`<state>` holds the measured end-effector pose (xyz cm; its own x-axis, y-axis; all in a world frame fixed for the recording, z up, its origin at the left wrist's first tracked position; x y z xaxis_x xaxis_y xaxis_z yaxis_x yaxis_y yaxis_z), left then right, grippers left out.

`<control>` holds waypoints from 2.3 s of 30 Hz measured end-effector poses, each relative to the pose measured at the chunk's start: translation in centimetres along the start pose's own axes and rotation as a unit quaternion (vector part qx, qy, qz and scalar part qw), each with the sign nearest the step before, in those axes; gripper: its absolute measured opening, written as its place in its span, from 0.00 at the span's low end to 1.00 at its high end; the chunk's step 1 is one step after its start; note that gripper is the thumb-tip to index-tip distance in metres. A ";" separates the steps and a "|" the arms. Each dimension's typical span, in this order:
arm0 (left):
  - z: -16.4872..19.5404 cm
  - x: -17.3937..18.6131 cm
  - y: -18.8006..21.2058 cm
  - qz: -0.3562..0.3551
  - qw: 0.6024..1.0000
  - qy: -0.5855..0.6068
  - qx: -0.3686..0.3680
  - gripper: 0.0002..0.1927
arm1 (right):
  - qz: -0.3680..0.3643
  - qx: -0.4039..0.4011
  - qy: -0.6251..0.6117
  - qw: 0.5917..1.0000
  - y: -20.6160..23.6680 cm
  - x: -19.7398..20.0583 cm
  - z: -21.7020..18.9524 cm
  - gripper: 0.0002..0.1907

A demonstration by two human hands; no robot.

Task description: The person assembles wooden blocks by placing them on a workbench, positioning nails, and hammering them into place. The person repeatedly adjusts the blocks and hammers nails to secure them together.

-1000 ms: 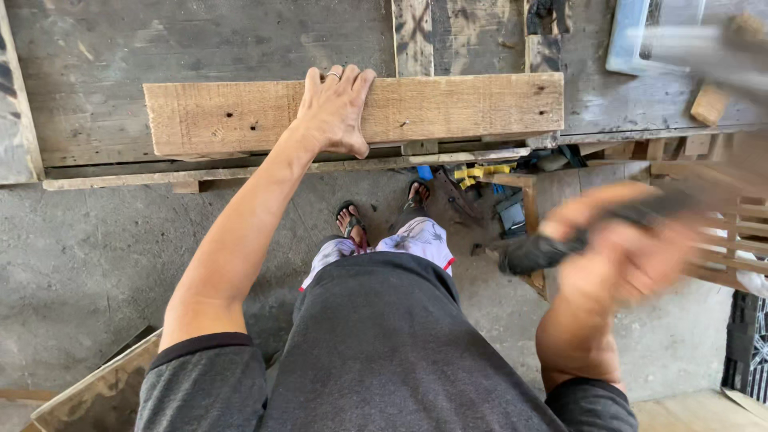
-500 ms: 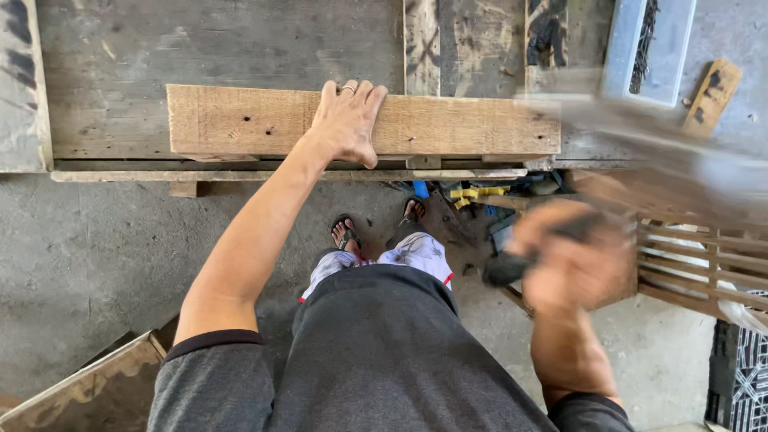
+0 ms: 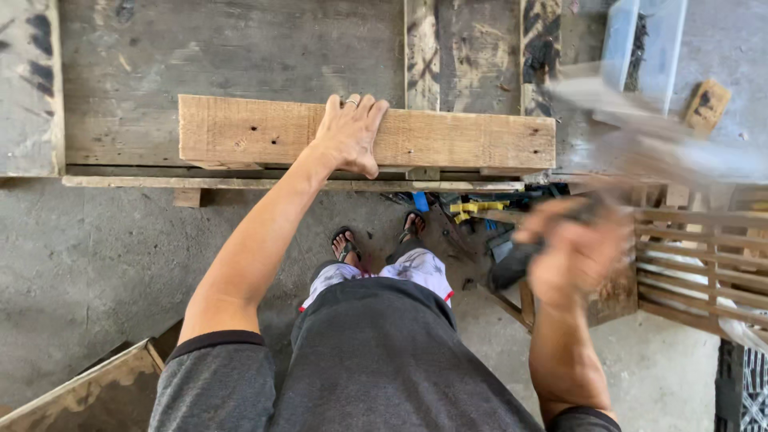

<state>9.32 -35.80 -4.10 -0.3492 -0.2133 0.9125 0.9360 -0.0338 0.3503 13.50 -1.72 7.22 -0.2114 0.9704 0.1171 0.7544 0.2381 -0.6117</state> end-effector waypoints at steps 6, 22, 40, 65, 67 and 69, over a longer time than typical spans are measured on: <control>0.0 -1.0 -0.1 -0.006 1.000 0.004 0.002 0.61 | -0.056 0.022 0.147 0.987 -0.4 -2.8 -2.2 0.10; 0.1 -0.3 0.2 0.015 1.000 0.006 0.002 0.60 | -0.123 -0.038 0.210 0.969 0.4 -4.9 -1.0 0.14; 1.7 0.8 1.1 0.003 0.999 0.000 0.035 0.63 | -0.345 -0.201 0.297 0.867 3.3 -6.0 8.9 0.18; 9.8 -3.3 0.5 0.173 0.974 -0.006 0.148 0.46 | -0.071 -0.135 0.315 0.937 -8.3 27.5 31.5 0.11; 10.7 -4.3 0.9 0.212 0.965 0.001 0.152 0.40 | -0.072 -0.089 0.333 0.936 -12.7 29.2 33.2 0.10; 11.2 -4.5 1.0 0.232 0.959 0.025 0.160 0.37 | -0.070 -0.095 0.345 0.931 -16.0 30.6 35.8 0.13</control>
<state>11.34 -23.91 -5.51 0.1122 -0.1797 0.9773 0.9257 0.3765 -0.0370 -27.28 22.73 -7.39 0.0849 0.7084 0.7007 0.8592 0.3040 -0.4115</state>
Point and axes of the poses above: each hand's wrist, its own y-axis away from the middle knuckle, its own x-axis out of the back of the hand, z = x × y, the point moved 4 cm from there along -y, towards the middle knuckle, and after that the axes turned 7 degrees about x, right-handed, at the moved point
